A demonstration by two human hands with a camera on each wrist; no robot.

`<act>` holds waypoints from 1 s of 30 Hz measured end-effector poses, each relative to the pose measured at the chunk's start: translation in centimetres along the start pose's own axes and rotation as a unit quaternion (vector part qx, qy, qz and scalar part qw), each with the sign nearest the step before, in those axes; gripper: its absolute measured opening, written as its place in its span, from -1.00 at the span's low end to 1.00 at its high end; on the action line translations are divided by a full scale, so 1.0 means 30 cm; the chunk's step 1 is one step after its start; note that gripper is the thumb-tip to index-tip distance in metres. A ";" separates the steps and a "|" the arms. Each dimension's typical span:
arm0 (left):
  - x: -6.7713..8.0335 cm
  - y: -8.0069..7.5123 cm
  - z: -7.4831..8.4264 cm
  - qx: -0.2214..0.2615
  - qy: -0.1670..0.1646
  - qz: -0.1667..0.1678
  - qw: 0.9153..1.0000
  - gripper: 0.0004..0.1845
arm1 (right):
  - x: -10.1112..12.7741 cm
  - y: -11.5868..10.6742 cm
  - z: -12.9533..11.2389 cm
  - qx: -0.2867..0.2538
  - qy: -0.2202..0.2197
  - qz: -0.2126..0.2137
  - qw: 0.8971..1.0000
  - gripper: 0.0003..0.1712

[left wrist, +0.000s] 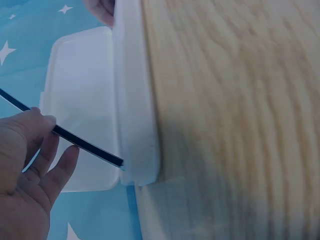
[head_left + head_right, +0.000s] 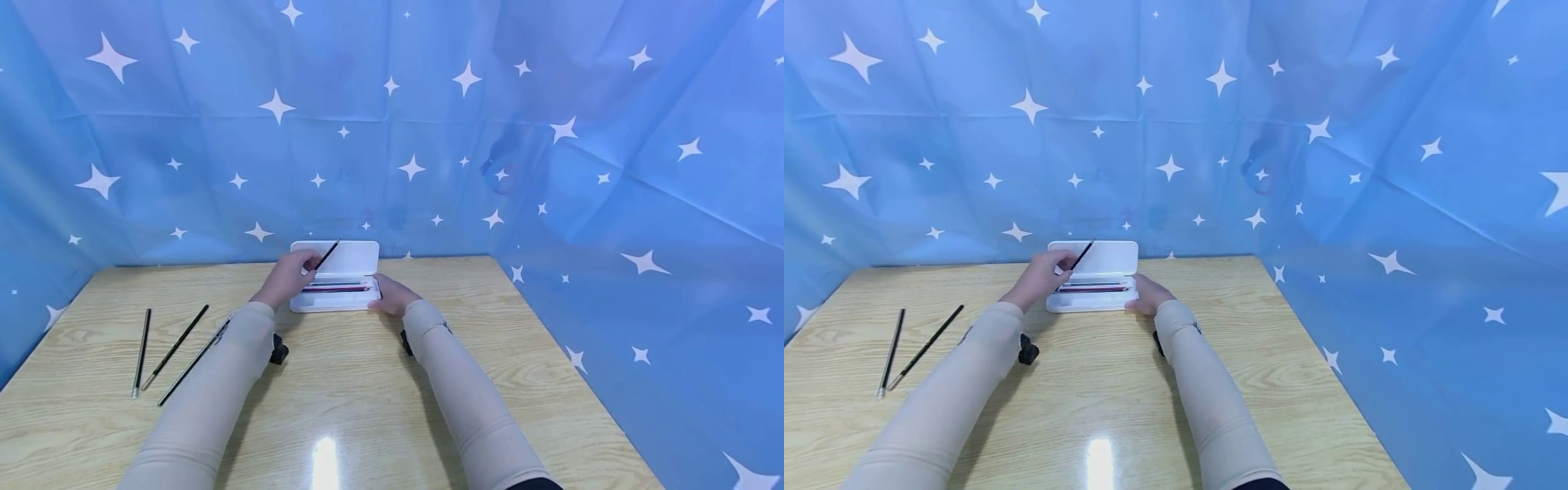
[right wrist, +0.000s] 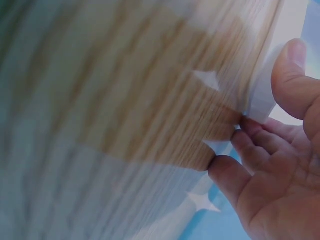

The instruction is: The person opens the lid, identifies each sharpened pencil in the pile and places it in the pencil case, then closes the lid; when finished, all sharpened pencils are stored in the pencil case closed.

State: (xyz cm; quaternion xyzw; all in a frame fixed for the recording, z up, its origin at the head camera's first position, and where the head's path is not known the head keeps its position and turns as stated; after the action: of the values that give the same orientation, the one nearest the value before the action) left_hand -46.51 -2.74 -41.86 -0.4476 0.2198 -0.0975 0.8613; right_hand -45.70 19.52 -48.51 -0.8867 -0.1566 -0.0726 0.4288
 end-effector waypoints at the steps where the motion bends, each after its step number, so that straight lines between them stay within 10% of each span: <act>1: 0.001 0.004 -0.002 -0.004 -0.004 -0.004 1.000 -0.72 | 0.000 0.001 0.000 0.001 0.001 0.001 1.000 -0.08; 18: 0.016 0.020 -0.026 -0.028 -0.019 -0.020 0.999 -0.72 | 0.019 -0.005 -0.010 -0.016 -0.007 0.004 1.000 -0.12; 30: 0.045 -0.073 -0.063 -0.053 -0.045 0.072 0.995 -0.65 | 0.003 -0.004 0.001 -0.002 0.007 0.010 1.000 -0.09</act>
State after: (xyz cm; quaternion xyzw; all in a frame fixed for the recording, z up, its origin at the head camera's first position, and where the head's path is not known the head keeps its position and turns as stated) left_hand -46.13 -5.87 -41.42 -0.4797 0.2172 -0.0027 0.8501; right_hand -45.66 19.64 -48.41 -0.8885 -0.1447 -0.0745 0.4290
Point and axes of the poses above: each hand's wrist, its own x-axis away from the middle knuckle, its own y-axis out of the palm, z = x × y, the point moved 8 cm from there along -x, towards the middle knuckle, and after that the axes turned 10 degrees about -x, right-handed, at the moved point
